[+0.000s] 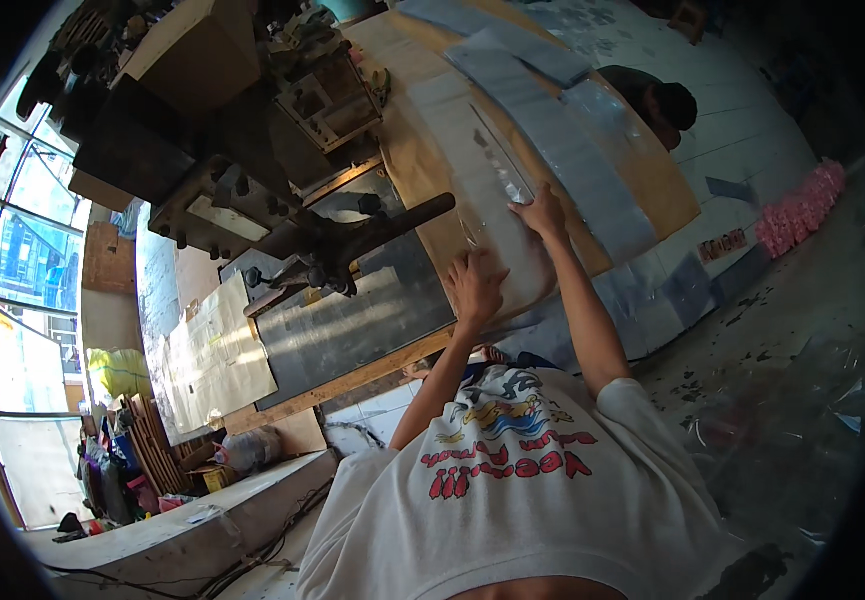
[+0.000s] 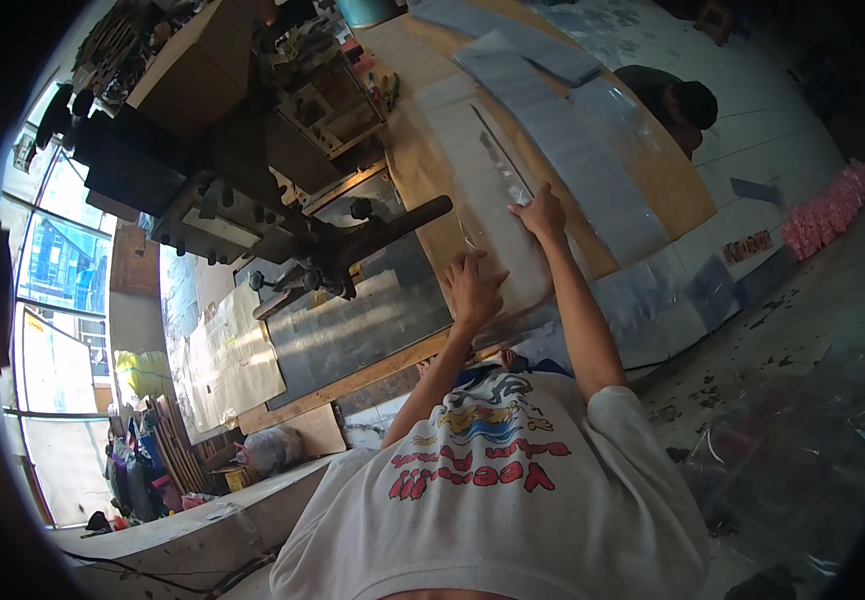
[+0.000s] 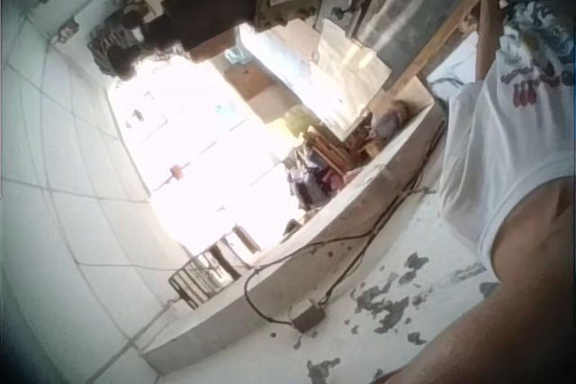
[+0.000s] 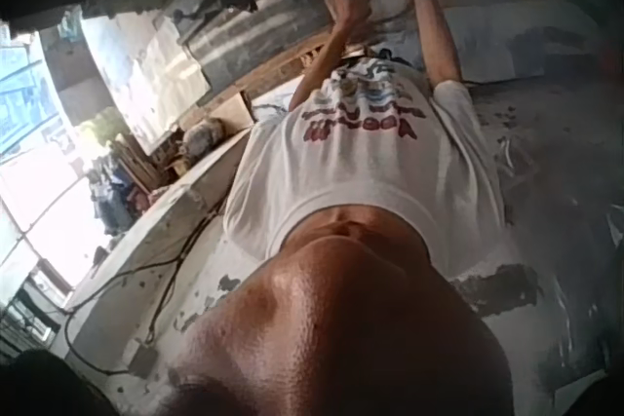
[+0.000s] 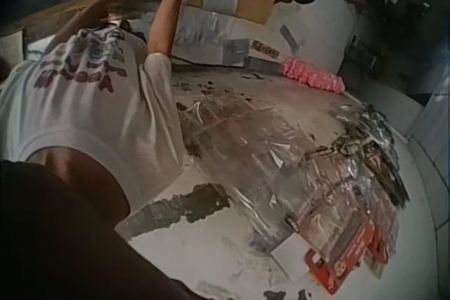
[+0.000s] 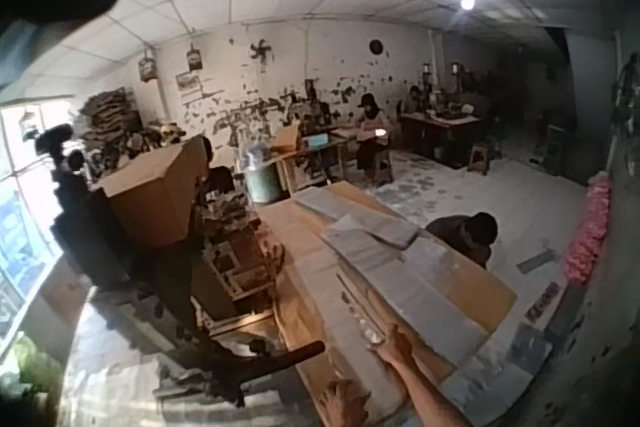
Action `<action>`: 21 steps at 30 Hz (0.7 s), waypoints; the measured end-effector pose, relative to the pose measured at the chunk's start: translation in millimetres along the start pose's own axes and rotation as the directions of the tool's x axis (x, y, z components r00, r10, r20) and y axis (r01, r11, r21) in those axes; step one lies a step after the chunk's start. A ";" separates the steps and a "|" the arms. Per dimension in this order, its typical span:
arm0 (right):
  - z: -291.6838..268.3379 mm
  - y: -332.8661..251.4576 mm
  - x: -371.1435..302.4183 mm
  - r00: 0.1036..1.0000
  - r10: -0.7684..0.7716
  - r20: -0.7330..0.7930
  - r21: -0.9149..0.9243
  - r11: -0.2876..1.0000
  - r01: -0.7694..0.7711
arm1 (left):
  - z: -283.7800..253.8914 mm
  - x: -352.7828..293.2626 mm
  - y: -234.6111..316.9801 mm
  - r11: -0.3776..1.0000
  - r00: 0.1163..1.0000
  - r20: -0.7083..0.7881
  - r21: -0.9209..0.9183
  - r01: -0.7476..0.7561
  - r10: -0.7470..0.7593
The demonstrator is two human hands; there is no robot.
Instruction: The person hands packaging to a coworker, gathers plastic sheets from the floor, and takes them to a workstation. The person then positions a template under a sealing machine, measures a plastic sleeve using a metal ruler, and aligns the ruler on the machine platform.
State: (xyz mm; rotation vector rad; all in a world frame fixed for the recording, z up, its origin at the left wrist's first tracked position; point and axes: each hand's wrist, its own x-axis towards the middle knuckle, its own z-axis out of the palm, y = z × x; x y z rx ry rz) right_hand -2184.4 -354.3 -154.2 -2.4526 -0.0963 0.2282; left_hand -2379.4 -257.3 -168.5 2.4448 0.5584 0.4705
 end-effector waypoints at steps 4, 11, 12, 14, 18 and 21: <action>-0.6 19.4 2.0 0.995 0.006 -0.100 0.002 1.000 -0.006 | 2.1 -17.1 -15.8 0.965 0.963 0.143 -0.161 -0.205 0.228; -11.5 3.5 -19.6 0.984 -0.005 -0.180 -0.145 0.989 -0.021 | -13.2 -26.3 -28.2 0.916 0.932 0.206 -0.338 -0.216 0.297; -9.4 2.6 -19.3 0.984 -0.006 -0.177 -0.146 0.989 -0.020 | -17.3 -27.3 -28.4 0.917 0.934 0.207 -0.338 -0.213 0.293; -5.1 25.3 -6.5 0.973 0.023 -0.231 -0.126 0.991 -0.053 | -19.7 -26.3 -20.0 0.923 0.900 0.286 -0.295 -0.245 0.330; -10.2 67.0 11.1 0.978 0.061 -0.200 -0.084 0.993 -0.079 | -9.9 -21.9 -17.3 0.895 0.882 0.296 -0.371 -0.248 0.367; -25.4 49.5 -15.7 0.961 -0.077 -0.265 0.241 0.960 0.144 | -22.1 -20.0 -10.9 0.846 0.960 0.233 -0.533 -0.005 0.153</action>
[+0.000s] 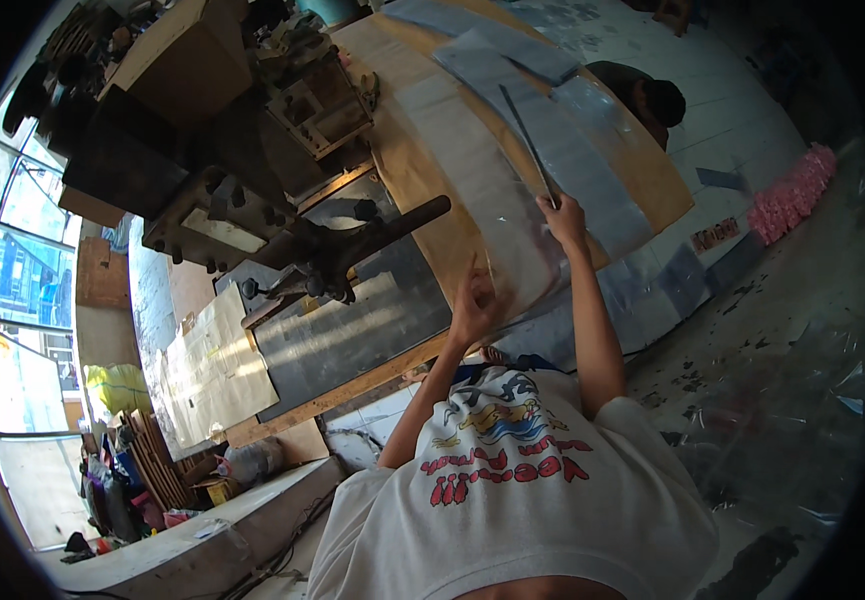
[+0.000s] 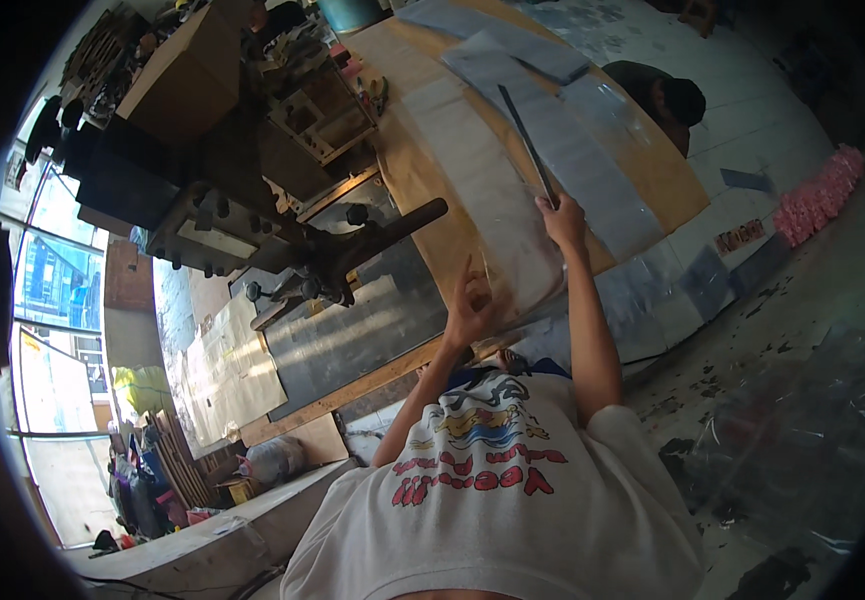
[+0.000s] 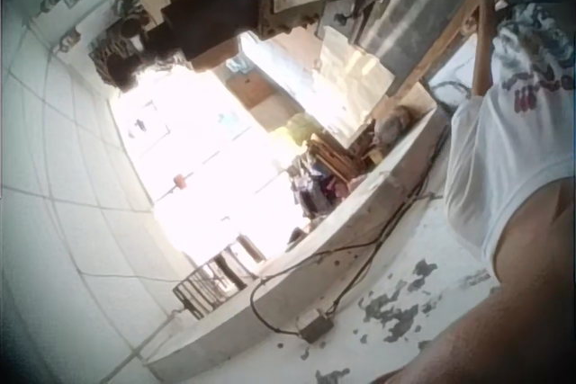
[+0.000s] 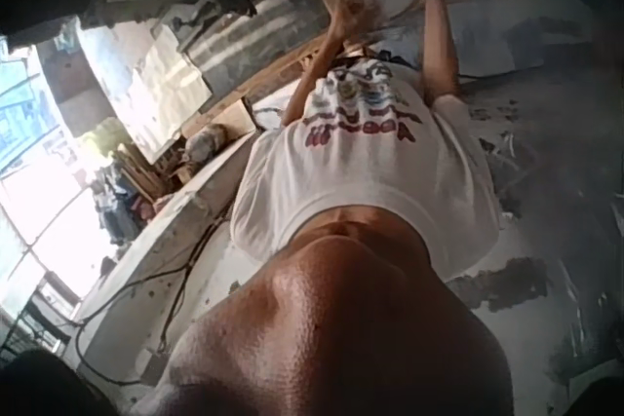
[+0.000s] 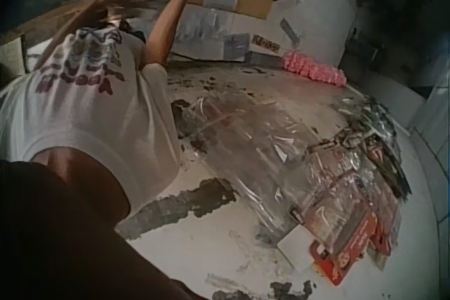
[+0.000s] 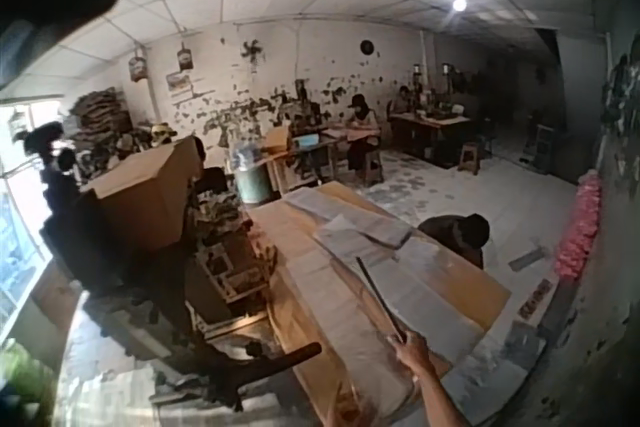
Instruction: The person hands packaging to a coworker, gathers plastic sheets from the floor, and takes them to a workstation. The person then positions a template under a sealing machine, measures a plastic sleeve using a metal ruler, and aligns the ruler on the machine platform.
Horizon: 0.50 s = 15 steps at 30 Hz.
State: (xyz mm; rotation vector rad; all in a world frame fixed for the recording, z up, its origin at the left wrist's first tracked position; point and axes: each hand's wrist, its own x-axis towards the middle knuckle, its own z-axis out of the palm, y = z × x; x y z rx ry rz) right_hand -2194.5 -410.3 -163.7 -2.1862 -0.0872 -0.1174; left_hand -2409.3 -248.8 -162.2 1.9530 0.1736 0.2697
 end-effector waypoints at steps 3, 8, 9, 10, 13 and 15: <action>-41.1 -53.6 -27.4 0.992 -0.010 0.124 0.232 0.973 -0.019 | -10.5 -6.0 20.0 0.841 0.984 0.046 -0.513 0.171 -0.172; -129.2 -124.3 -54.1 0.996 -0.054 0.073 0.215 0.976 0.037 | -16.3 25.8 94.6 0.830 0.972 0.056 -0.532 -0.164 0.228; -143.3 -135.7 -60.2 0.995 -0.098 0.036 0.232 0.969 0.087 | -18.6 26.6 113.0 0.829 0.969 0.064 -0.533 -0.170 0.239; -157.4 -144.4 -65.4 0.995 -0.098 0.021 0.234 0.968 0.090 | -23.4 27.2 130.6 0.813 0.976 0.066 -0.566 -0.134 0.206; -192.8 -172.8 -82.4 0.973 -0.225 0.057 0.273 0.941 0.202 | -50.7 22.3 175.3 0.795 0.990 0.030 -0.599 -0.094 0.139; -222.3 -198.3 -98.7 0.923 -0.382 -0.050 0.328 0.867 0.376 | -76.0 22.3 200.7 0.789 0.994 -0.016 -0.607 -0.097 0.110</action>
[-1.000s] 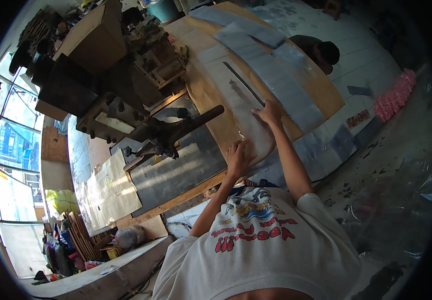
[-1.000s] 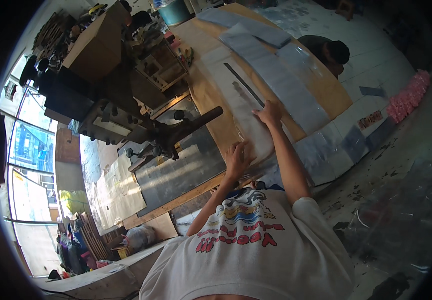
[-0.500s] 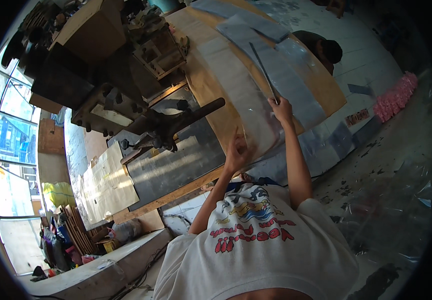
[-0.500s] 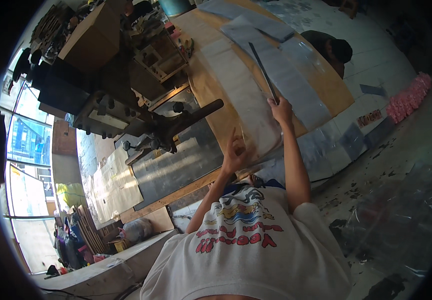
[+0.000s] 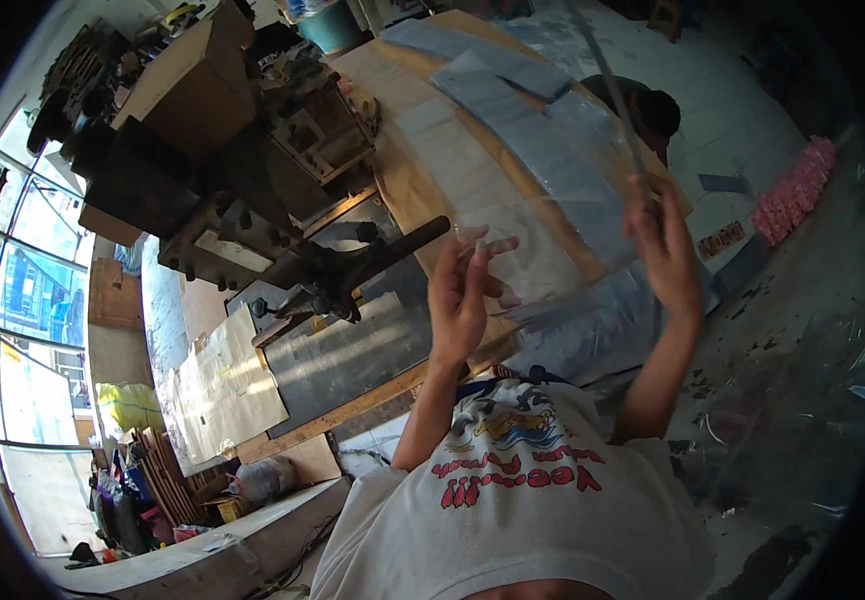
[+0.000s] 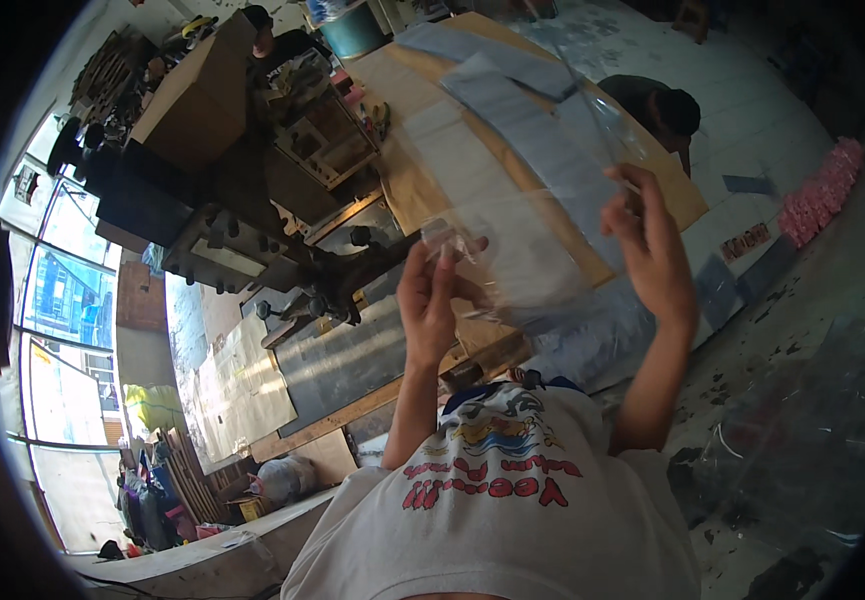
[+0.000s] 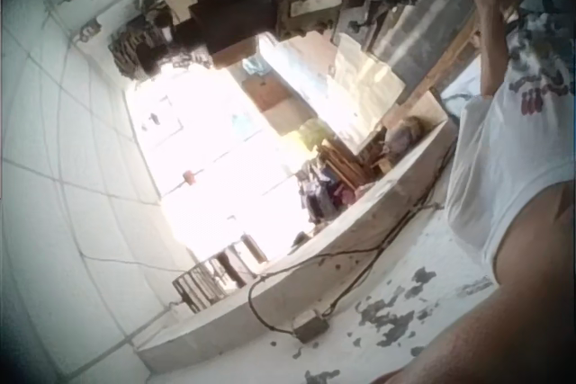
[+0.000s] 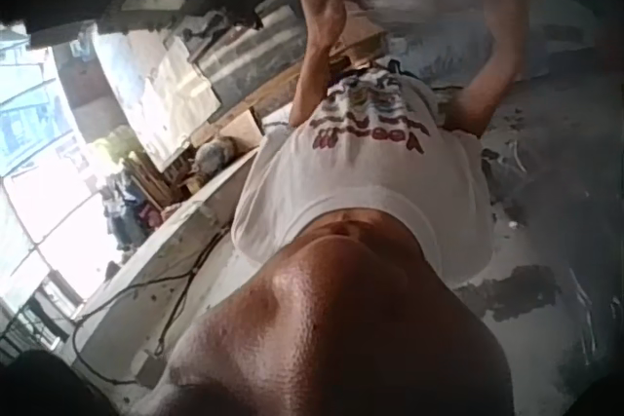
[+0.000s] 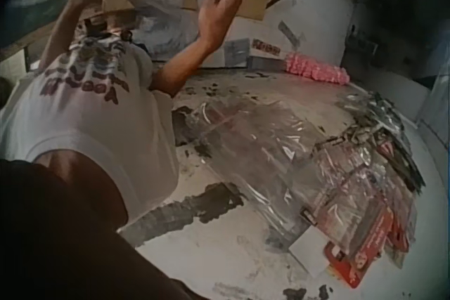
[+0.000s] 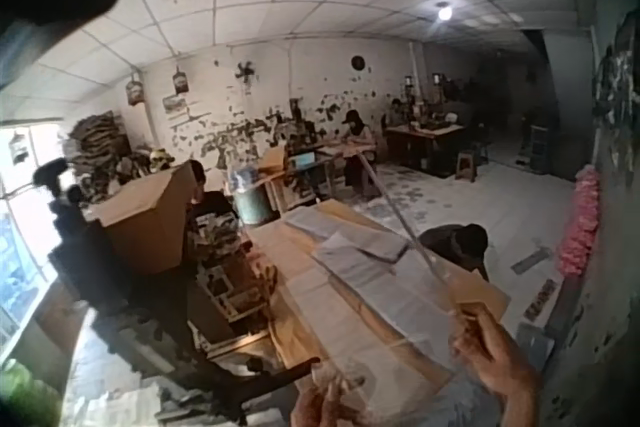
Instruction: The person hands packaging to a coworker, gathers plastic sheets from the floor, and takes them to a workstation. The person then positions a template under a sealing machine, measures a plastic sleeve using a metal ruler, and aligns the ruler on the machine platform.
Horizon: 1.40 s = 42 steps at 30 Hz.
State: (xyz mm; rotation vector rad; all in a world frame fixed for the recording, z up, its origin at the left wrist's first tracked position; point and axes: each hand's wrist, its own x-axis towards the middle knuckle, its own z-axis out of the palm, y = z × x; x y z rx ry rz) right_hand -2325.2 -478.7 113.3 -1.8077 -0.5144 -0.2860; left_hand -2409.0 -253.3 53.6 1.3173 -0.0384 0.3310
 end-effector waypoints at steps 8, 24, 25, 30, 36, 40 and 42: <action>-82.7 -35.8 3.9 0.653 0.078 0.753 -0.109 0.994 0.007 | -33.4 2.0 68.4 0.957 0.960 -0.075 0.133 -0.259 0.270; -59.9 -39.7 48.6 0.446 0.192 0.874 -0.220 0.975 0.011 | -40.0 -58.7 101.4 0.977 0.987 -0.003 -0.142 -0.159 0.161; -59.1 -40.0 48.9 0.444 0.198 0.874 -0.223 0.975 0.003 | -40.5 -60.8 102.5 0.953 0.983 0.008 -0.245 -0.178 0.186; -58.5 -50.0 48.8 0.424 0.193 0.885 -0.237 0.970 0.053 | -29.4 -59.4 91.9 0.955 0.876 -0.393 0.018 -0.297 0.280; -50.9 -53.5 55.0 0.387 0.211 0.898 -0.251 0.966 0.056 | -42.7 -56.8 84.1 0.958 0.868 -0.409 0.069 -0.278 0.282; -51.3 -61.1 52.9 0.414 0.219 0.883 -0.262 0.964 0.048 | -32.6 -55.5 91.5 0.965 0.856 -0.450 0.061 -0.255 0.255; -52.7 -63.4 52.9 0.366 0.220 0.904 -0.262 0.962 0.070 | -28.4 -52.5 90.8 0.967 0.833 -0.494 0.084 -0.239 0.249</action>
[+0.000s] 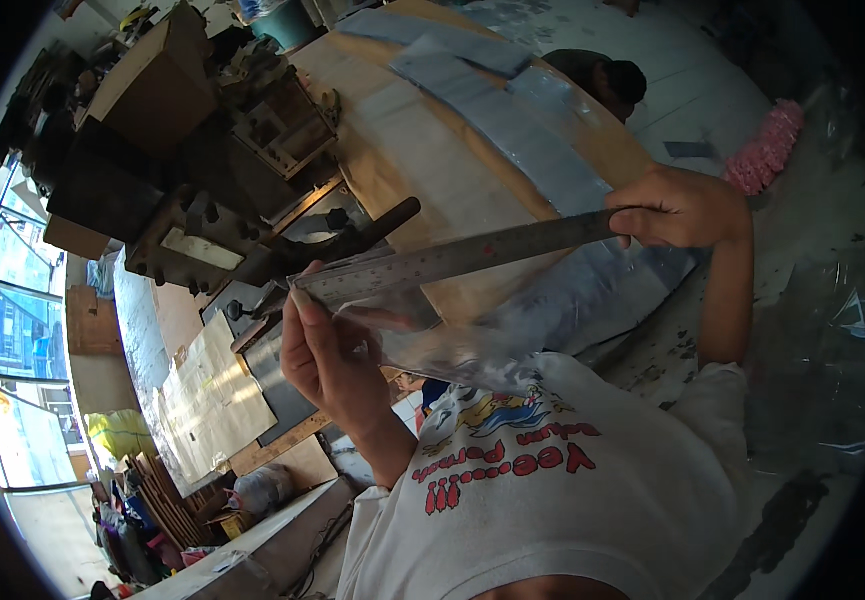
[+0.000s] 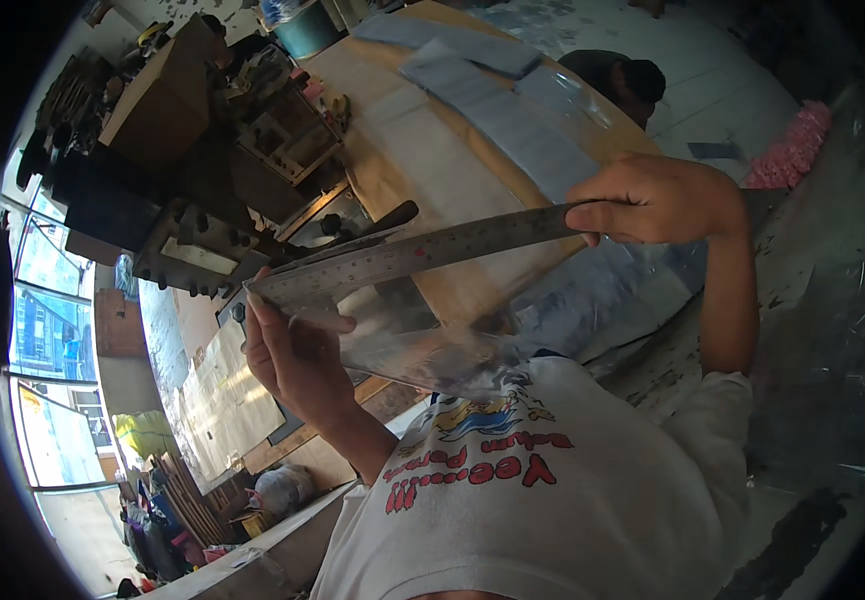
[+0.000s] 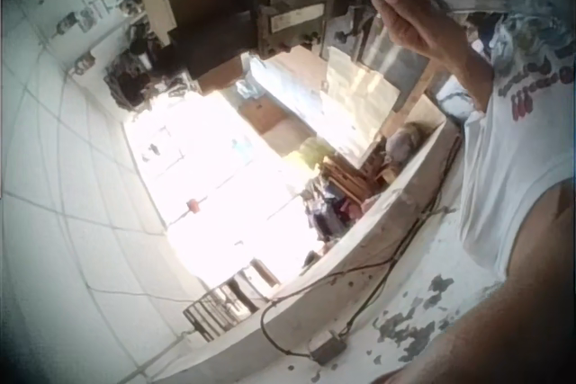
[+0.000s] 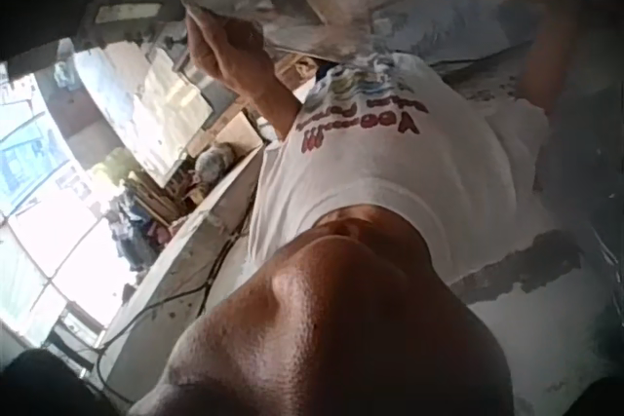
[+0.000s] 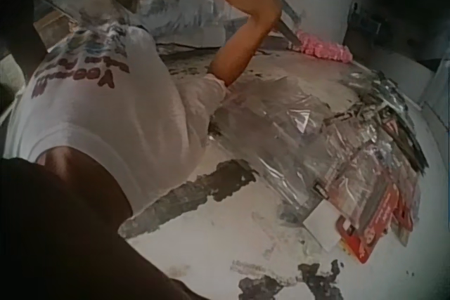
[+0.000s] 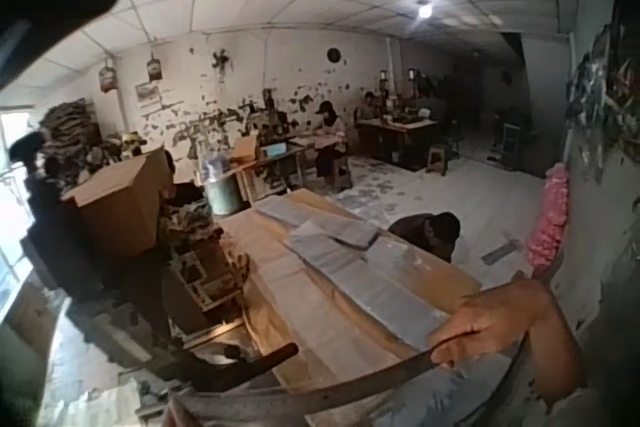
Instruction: The person hands packaging to a coworker, gathers plastic sheets from the floor, and takes them to a workstation. The person then positions a template under a sealing machine, measures a plastic sleeve using a metal ruler, and aligns the ruler on the machine platform.
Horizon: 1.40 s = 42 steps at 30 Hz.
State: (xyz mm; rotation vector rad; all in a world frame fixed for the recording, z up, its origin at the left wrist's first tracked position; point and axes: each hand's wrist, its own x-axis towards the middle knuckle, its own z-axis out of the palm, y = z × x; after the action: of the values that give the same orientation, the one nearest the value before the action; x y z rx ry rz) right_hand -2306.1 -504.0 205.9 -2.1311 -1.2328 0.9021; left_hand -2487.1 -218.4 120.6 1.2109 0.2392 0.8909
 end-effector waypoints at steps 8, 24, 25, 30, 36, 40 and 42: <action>22.7 -36.0 20.2 0.992 -0.067 -0.106 0.071 0.995 0.075 | 7.3 0.0 7.0 0.999 0.992 -0.122 0.011 -0.035 0.036; 19.9 -52.8 41.6 0.988 -0.154 -0.029 0.076 0.985 0.156 | -1.3 4.5 6.4 0.999 0.984 -0.177 0.051 0.019 -0.009; 20.2 -51.6 41.8 0.988 -0.155 -0.030 0.074 0.985 0.156 | -1.5 4.9 5.6 0.998 0.987 -0.160 0.062 0.015 -0.005; 22.2 -43.5 39.3 0.972 -0.209 -0.105 -0.004 0.978 0.209 | 0.7 6.1 3.1 0.999 0.991 -0.132 0.039 0.026 -0.020; 19.8 -49.0 36.5 0.964 -0.232 -0.127 -0.076 0.972 0.224 | -1.7 5.6 3.5 0.997 0.993 -0.112 0.059 0.052 -0.045; 18.2 -50.0 30.5 0.936 -0.324 -0.140 -0.132 0.943 0.306 | -1.1 -0.9 6.9 0.990 0.999 -0.045 0.144 -0.011 0.018; 19.0 -48.3 24.6 0.935 -0.288 -0.205 -0.165 0.952 0.257 | -2.6 0.8 2.5 0.986 0.994 0.099 0.157 -0.062 0.046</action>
State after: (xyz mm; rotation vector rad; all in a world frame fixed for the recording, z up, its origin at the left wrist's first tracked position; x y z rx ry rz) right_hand -2337.7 -458.3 220.6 -2.0284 -1.4579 0.4526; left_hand -2489.3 -215.8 122.1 1.4107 0.2044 0.8707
